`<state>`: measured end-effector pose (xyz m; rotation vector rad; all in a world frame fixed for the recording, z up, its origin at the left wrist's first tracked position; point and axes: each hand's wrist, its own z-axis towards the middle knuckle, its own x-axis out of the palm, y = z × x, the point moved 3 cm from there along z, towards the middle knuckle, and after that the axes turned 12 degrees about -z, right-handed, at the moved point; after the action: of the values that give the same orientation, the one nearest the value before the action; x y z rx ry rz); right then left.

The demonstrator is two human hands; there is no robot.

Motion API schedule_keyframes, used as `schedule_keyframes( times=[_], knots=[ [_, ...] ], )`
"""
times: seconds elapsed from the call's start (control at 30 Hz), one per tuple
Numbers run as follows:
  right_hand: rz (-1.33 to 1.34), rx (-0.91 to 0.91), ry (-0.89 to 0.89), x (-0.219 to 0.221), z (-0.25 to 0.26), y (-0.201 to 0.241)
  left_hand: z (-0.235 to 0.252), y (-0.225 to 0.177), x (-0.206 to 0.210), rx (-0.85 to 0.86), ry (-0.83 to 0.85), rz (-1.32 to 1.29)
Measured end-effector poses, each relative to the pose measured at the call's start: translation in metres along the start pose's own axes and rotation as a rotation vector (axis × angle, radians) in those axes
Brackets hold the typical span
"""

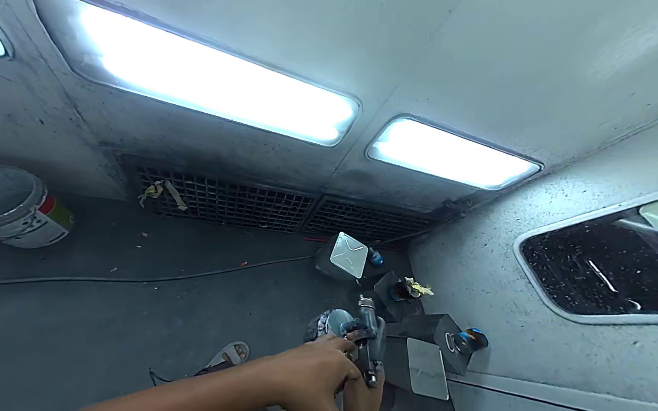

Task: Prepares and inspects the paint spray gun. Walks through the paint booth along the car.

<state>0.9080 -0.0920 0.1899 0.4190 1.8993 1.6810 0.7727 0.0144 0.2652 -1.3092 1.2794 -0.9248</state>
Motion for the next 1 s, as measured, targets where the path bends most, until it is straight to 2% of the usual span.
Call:
schedule_keyframes(
  times=[0.07, 0.13, 0.23, 0.33, 0.47, 0.57, 0.73, 1.0],
  knots=[
    [-0.011, 0.267, -0.064, 0.007, 0.01, -0.025, -0.016, 0.016, -0.009, 0.001, -0.003, -0.057],
    [-0.028, 0.44, 0.02, 0.008, 0.02, -0.032, -0.024, 0.045, -0.012, -0.143, 0.002, -0.042],
    [-0.081, 0.522, 0.073, 0.017, 0.034, -0.03, -0.017, 0.101, 0.005, -0.348, 0.029, -0.046],
    [-0.161, 0.546, 0.129, 0.035, 0.056, -0.013, 0.005, 0.133, 0.025, -0.316, -0.052, -0.277],
    [-0.233, 0.526, 0.186, 0.049, 0.086, 0.008, 0.027, 0.127, 0.037, -0.218, -0.236, -0.785],
    [-0.211, 0.529, 0.181, 0.051, 0.101, 0.026, 0.035, 0.117, 0.032, -0.139, -0.326, -0.983],
    [-0.18, 0.555, 0.165, 0.047, 0.109, 0.045, 0.047, 0.113, 0.03, -0.046, -0.37, -1.136],
    [-0.214, 0.537, 0.174, 0.046, 0.101, 0.043, 0.054, 0.119, 0.043, 0.029, -0.341, -1.228]
  ],
)
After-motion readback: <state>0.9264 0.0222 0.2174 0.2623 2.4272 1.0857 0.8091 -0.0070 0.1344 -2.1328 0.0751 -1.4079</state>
